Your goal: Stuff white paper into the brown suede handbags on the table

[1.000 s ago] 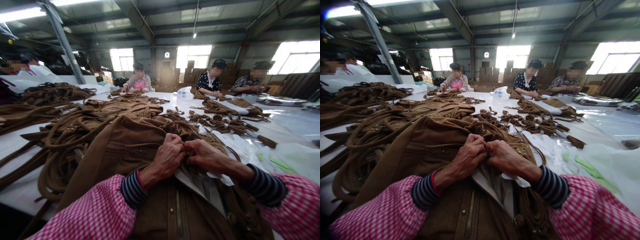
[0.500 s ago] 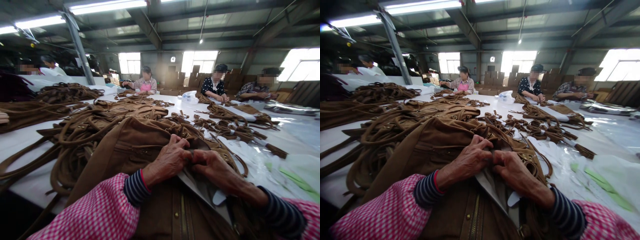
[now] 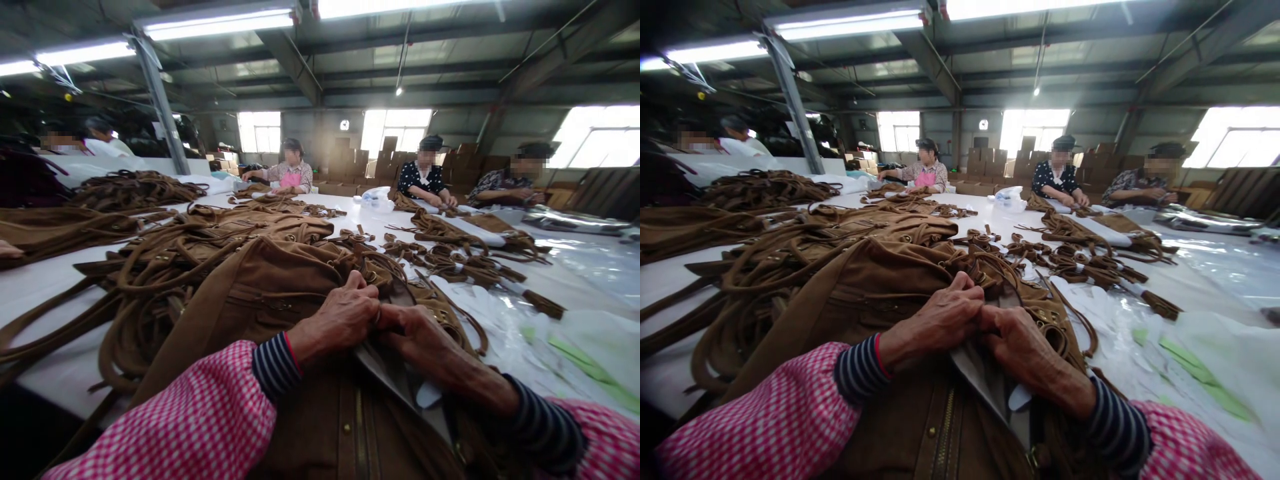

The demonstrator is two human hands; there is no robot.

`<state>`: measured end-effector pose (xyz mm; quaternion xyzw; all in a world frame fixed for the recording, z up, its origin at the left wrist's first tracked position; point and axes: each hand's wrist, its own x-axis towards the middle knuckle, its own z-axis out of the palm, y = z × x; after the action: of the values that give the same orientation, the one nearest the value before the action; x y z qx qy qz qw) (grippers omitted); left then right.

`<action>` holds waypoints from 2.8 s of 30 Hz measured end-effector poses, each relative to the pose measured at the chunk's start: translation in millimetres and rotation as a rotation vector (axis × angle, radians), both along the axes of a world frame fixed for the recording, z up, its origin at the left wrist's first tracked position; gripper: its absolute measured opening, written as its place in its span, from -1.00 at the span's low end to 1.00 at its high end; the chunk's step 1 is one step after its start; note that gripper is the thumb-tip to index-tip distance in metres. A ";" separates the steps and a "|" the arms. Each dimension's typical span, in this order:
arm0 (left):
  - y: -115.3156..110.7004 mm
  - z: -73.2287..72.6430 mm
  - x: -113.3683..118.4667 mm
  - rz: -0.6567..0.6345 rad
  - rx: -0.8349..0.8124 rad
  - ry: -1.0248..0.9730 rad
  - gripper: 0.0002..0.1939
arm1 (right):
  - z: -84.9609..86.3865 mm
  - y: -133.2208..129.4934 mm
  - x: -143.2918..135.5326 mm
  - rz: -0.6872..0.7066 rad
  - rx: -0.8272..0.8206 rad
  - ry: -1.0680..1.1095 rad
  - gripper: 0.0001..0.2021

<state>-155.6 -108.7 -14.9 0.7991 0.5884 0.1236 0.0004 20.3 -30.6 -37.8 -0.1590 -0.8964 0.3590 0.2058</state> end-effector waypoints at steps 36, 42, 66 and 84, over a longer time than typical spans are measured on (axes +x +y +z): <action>1.5 -18.8 -8.8 0.103 0.062 -1.154 -0.83 | 38.0 33.8 32.1 -0.267 0.067 0.015 -0.78; 0.4 -17.7 -10.4 0.111 0.107 -1.120 -0.77 | 33.0 10.9 -24.3 -0.138 -0.036 0.104 -0.81; -1.0 -16.8 -14.8 0.123 -0.067 -1.172 -0.77 | 31.7 10.7 -11.6 -0.219 -0.346 0.156 -0.67; -5.5 -17.8 -8.0 -0.008 0.005 -1.119 -0.86 | 14.9 17.3 -15.7 -0.209 -0.669 0.317 -0.63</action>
<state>-163.6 -114.1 -32.7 0.6139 0.4950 0.5304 0.3111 4.7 -13.3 -22.9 -0.2502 -0.6658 0.6288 0.3141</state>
